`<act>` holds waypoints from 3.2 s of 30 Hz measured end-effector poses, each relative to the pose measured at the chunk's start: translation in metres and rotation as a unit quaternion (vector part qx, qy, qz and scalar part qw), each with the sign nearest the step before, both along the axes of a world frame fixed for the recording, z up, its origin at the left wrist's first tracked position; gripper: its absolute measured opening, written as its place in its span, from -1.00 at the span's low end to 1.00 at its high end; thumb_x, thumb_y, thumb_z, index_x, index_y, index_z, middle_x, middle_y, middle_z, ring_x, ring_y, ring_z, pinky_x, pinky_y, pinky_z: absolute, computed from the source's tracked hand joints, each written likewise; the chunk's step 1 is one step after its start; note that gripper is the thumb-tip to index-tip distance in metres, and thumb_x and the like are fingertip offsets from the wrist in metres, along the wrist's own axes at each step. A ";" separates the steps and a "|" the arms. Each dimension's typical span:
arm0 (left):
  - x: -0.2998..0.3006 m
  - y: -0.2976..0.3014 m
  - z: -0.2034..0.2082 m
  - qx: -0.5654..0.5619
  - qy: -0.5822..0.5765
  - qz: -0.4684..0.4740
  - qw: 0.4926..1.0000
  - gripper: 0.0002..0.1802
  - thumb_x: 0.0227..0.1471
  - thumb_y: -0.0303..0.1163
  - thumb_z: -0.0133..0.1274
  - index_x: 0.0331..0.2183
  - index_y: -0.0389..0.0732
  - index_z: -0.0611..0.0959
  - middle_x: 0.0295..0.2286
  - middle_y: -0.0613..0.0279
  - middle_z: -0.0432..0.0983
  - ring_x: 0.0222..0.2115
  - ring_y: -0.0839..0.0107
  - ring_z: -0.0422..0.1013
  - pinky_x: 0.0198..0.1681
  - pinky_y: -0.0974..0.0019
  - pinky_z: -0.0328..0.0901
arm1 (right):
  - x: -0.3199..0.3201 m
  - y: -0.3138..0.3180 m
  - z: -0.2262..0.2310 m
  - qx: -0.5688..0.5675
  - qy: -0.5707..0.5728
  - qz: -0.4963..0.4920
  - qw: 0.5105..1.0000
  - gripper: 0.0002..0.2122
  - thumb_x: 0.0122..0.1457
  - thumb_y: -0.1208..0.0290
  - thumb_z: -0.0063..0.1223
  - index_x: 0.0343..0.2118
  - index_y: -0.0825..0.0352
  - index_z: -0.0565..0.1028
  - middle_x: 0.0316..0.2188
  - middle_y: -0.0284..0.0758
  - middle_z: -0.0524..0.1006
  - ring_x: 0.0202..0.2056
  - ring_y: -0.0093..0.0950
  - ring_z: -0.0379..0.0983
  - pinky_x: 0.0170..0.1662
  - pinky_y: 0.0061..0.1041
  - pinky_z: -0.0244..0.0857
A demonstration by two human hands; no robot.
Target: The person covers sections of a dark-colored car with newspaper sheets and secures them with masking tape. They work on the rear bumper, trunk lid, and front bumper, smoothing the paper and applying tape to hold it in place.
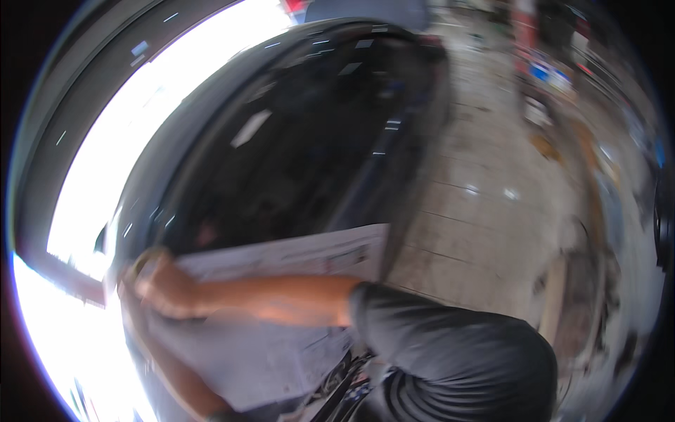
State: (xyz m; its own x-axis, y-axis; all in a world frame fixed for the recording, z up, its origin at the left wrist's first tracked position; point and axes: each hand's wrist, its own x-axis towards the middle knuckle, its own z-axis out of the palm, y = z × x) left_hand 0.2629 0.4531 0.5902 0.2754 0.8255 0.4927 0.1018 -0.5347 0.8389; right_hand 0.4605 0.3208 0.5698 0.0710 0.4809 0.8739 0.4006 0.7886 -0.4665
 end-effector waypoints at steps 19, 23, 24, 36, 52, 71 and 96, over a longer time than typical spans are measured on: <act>0.133 -0.079 0.012 0.113 0.023 0.096 0.989 -0.50 0.40 -0.09 -0.24 0.14 -0.26 0.41 0.00 0.11 0.40 0.04 0.32 0.33 0.08 0.25 0.25 | 0.165 -0.087 -0.017 0.121 -0.059 -0.116 0.984 -0.89 0.05 0.43 0.33 -0.42 0.27 0.57 -0.42 -0.37 0.63 -0.21 -0.31 0.61 0.22 -0.17 0.25; 0.172 -0.102 0.005 0.116 0.046 0.069 0.990 -0.52 0.39 -0.10 -0.22 0.12 -0.26 0.42 -0.02 0.12 0.41 0.01 0.33 0.34 0.04 0.26 0.26 | 0.335 -0.201 -0.031 0.090 0.044 -0.399 0.912 -0.89 0.09 0.55 0.16 -0.30 0.36 0.59 -0.40 -0.13 0.61 -0.28 -0.12 0.57 -0.22 -0.19 0.41; 0.185 -0.107 0.004 0.118 0.050 0.058 0.990 -0.53 0.39 -0.11 -0.21 0.11 -0.26 0.43 -0.03 0.13 0.41 0.00 0.33 0.35 0.03 0.26 0.27 | 0.367 -0.236 -0.032 0.067 0.129 -0.445 0.883 -0.83 0.16 0.54 0.12 -0.19 0.41 0.57 -0.39 -0.12 0.62 -0.28 -0.15 0.59 -0.20 -0.22 0.45; 0.291 -0.161 -0.007 0.127 0.055 -0.063 0.988 -0.59 0.36 -0.14 -0.15 0.05 -0.24 0.46 -0.11 0.16 0.43 -0.09 0.37 0.38 -0.08 0.29 0.31 | 0.318 -0.372 -0.152 -0.057 0.139 -0.627 0.764 -0.79 0.26 0.45 0.17 -0.07 0.32 0.49 -0.28 -0.20 0.56 -0.24 -0.24 0.53 -0.10 -0.25 0.37; 0.172 -0.092 -0.006 0.075 0.023 -0.019 0.997 -0.67 0.32 -0.19 -0.06 -0.04 -0.22 0.50 -0.22 0.21 0.47 -0.20 0.42 0.43 -0.22 0.33 0.36 | 0.130 -0.120 -0.052 0.013 -0.103 -0.126 0.987 -0.89 0.11 0.44 0.20 -0.47 0.33 0.52 -0.50 -0.22 0.57 -0.33 -0.13 0.51 -0.24 -0.16 0.34; 0.031 -0.052 0.009 0.003 -0.020 0.036 0.999 -0.76 0.27 -0.25 0.04 -0.14 -0.20 0.56 -0.34 0.27 0.50 -0.34 0.47 0.48 -0.40 0.38 0.43 | 0.017 0.001 0.001 -0.058 -0.131 -0.043 0.989 -0.79 -0.06 0.51 0.34 -0.31 0.23 0.61 -0.37 -0.28 0.63 -0.13 -0.25 0.53 0.03 -0.23 0.28; 0.047 0.007 0.025 0.113 0.049 0.437 0.891 -0.80 0.10 -0.15 0.24 -0.25 0.03 0.79 -0.26 0.19 0.51 -0.25 0.19 0.50 -0.10 0.13 0.40 | 0.246 -0.187 -0.132 -0.312 0.019 -0.038 0.949 -0.62 0.38 0.13 0.08 -0.17 0.45 0.63 -0.58 -0.41 0.54 -0.48 -0.64 0.42 -0.34 -0.60 0.31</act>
State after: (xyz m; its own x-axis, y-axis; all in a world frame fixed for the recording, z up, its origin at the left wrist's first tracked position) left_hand 0.3099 0.4605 0.6157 -0.3723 0.6283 0.6832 0.6296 -0.3699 0.6832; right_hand 0.7063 0.1336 0.4380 0.1520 0.8961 0.4169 0.4194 0.3235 -0.8482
